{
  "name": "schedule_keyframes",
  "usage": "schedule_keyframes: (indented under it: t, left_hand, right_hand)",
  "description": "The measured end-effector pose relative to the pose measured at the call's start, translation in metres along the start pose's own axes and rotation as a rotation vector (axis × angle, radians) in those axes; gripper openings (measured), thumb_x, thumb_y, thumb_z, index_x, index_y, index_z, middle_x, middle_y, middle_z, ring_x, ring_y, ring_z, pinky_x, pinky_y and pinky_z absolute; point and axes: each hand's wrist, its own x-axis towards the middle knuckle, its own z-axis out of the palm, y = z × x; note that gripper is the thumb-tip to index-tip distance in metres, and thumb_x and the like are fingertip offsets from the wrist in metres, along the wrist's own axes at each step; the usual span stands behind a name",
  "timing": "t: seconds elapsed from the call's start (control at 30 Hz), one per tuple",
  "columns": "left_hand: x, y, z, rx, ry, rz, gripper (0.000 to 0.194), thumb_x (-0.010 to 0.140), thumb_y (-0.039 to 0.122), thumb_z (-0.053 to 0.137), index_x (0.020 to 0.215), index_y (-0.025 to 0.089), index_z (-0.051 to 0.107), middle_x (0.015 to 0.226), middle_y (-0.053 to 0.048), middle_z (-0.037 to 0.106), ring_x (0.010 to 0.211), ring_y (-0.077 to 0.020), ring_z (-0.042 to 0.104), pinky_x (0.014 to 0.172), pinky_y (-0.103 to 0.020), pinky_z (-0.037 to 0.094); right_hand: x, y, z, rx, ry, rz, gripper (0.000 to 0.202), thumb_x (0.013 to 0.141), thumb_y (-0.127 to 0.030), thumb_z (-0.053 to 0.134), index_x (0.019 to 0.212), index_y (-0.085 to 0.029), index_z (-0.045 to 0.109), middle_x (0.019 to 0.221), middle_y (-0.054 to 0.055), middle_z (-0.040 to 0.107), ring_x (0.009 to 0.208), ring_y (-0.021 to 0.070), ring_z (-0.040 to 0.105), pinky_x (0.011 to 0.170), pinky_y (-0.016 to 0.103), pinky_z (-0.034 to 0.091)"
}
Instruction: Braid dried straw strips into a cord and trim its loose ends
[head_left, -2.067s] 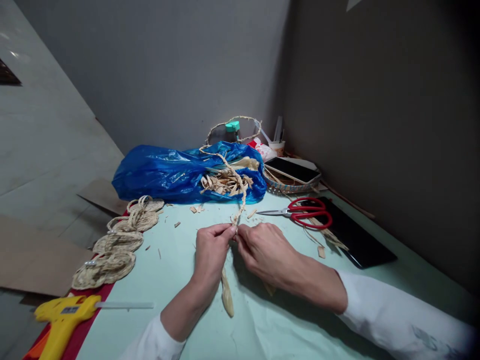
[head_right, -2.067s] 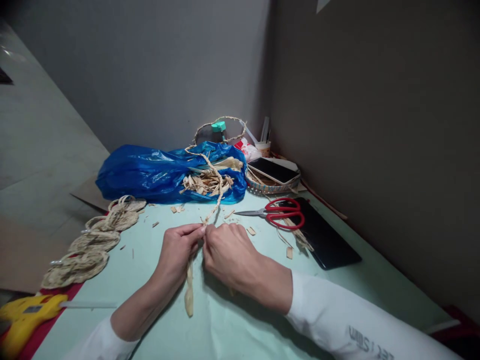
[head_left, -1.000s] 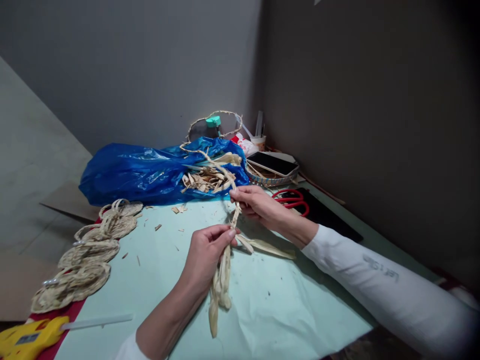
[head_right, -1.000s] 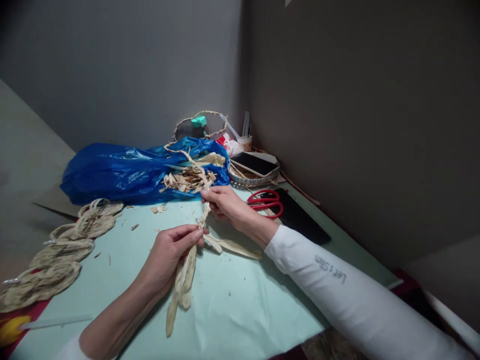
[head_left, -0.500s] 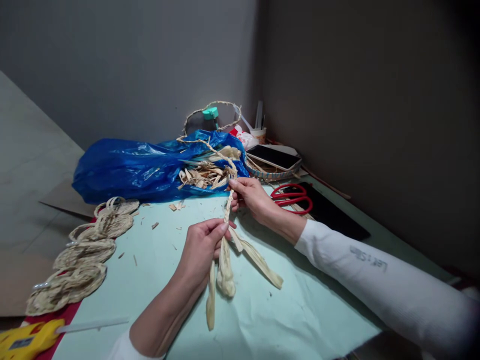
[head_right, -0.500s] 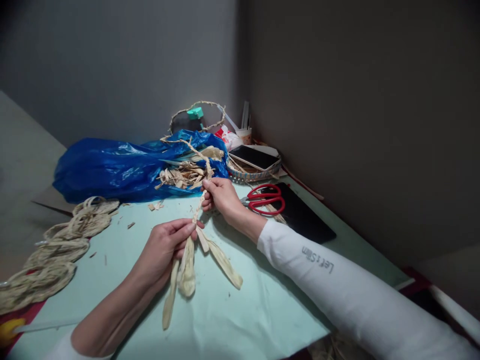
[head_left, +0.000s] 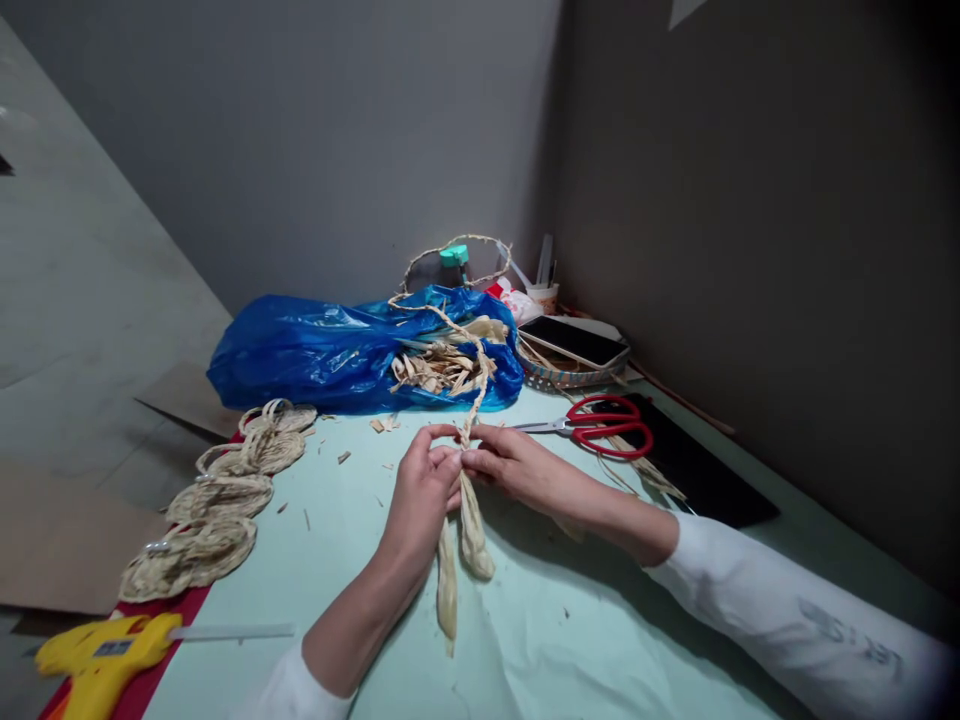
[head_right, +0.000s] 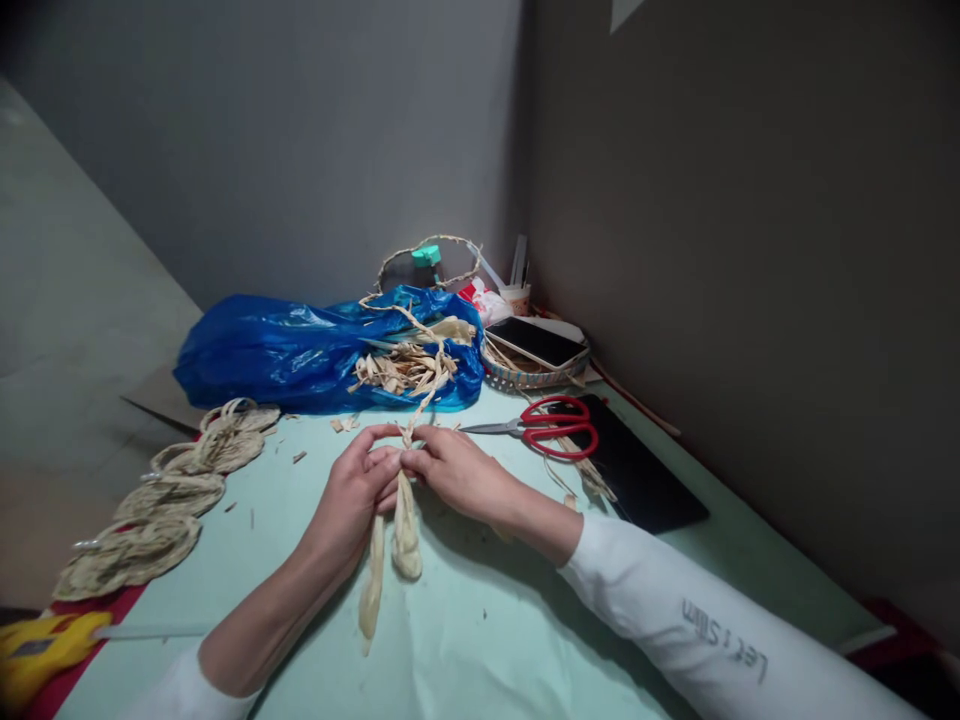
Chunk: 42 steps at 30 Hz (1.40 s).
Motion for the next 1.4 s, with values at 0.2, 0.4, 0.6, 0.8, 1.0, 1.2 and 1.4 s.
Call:
schedule_keyframes:
  t: [0.2, 0.4, 0.6, 0.8, 1.0, 1.2, 1.4]
  left_hand:
    - [-0.002, 0.008, -0.004, 0.534, 0.101, 0.138, 0.009, 0.082, 0.026, 0.058, 0.089, 0.02, 0.058, 0.063, 0.004, 0.062, 0.053, -0.0107, 0.05, 0.053, -0.022, 0.035]
    - [-0.007, 0.014, -0.003, 0.948, 0.191, 0.335, 0.018, 0.086, 0.025, 0.056, 0.073, 0.019, 0.068, 0.071, 0.0, 0.07, 0.065, -0.0145, 0.059, 0.065, -0.026, 0.04]
    - [-0.016, 0.002, 0.002, 1.255, 0.225, 0.721, 0.018, 0.089, 0.016, 0.052, 0.077, 0.017, 0.066, 0.068, -0.002, 0.066, 0.062, -0.0151, 0.06, 0.061, -0.027, 0.038]
    - [-0.027, -0.001, 0.014, 1.684, 0.142, 0.878, 0.023, 0.084, 0.004, 0.048, 0.073, 0.015, 0.065, 0.063, -0.007, 0.061, 0.058, -0.0201, 0.056, 0.054, -0.031, 0.033]
    - [-0.03, 0.004, 0.015, 1.339, 0.06, 0.709, 0.027, 0.091, 0.024, 0.052, 0.107, 0.01, 0.067, 0.082, -0.012, 0.069, 0.078, -0.025, 0.062, 0.068, -0.034, 0.043]
    - [-0.011, 0.015, 0.001, 0.452, 0.161, 0.225, 0.019, 0.087, 0.032, 0.058, 0.101, 0.02, 0.062, 0.095, -0.005, 0.067, 0.086, -0.0179, 0.062, 0.079, -0.029, 0.045]
    - [-0.001, 0.008, 0.0, 0.051, -0.091, -0.106, 0.024, 0.079, 0.04, 0.064, 0.082, 0.018, 0.053, 0.055, 0.01, 0.036, 0.041, -0.005, 0.024, 0.042, -0.018, 0.017]
  right_hand:
    - [0.002, 0.002, -0.007, -0.097, 0.099, -0.012, 0.029, 0.085, -0.022, 0.049, 0.057, -0.016, 0.047, 0.056, -0.003, 0.046, 0.056, 0.0094, 0.04, 0.056, 0.024, 0.026]
    - [0.0, 0.001, -0.007, -0.062, 0.176, 0.03, 0.03, 0.083, -0.021, 0.05, 0.056, -0.014, 0.059, 0.055, 0.0, 0.059, 0.056, 0.0104, 0.049, 0.058, 0.024, 0.032]
    - [-0.002, 0.0, -0.003, 0.253, 0.157, 0.082, 0.024, 0.082, -0.027, 0.053, 0.066, -0.014, 0.064, 0.062, 0.001, 0.063, 0.049, 0.0099, 0.049, 0.051, 0.023, 0.036]
    - [-0.005, -0.006, 0.003, 0.479, 0.118, 0.126, 0.024, 0.079, -0.03, 0.059, 0.063, -0.014, 0.059, 0.058, -0.002, 0.052, 0.05, 0.0094, 0.045, 0.05, 0.023, 0.035]
    - [-0.001, 0.0, 0.002, 0.496, 0.204, 0.123, 0.017, 0.077, -0.027, 0.061, 0.068, -0.013, 0.061, 0.059, -0.002, 0.051, 0.055, 0.0093, 0.039, 0.051, 0.023, 0.029]
    - [-0.003, -0.007, 0.003, 0.471, 0.1, -0.006, 0.018, 0.082, -0.03, 0.056, 0.071, -0.016, 0.051, 0.063, -0.004, 0.047, 0.06, 0.0101, 0.04, 0.059, 0.023, 0.032]
    - [-0.009, -0.009, 0.002, 0.291, 0.043, -0.018, 0.01, 0.09, -0.027, 0.045, 0.094, -0.018, 0.045, 0.073, -0.003, 0.051, 0.068, 0.0129, 0.048, 0.064, 0.024, 0.037]
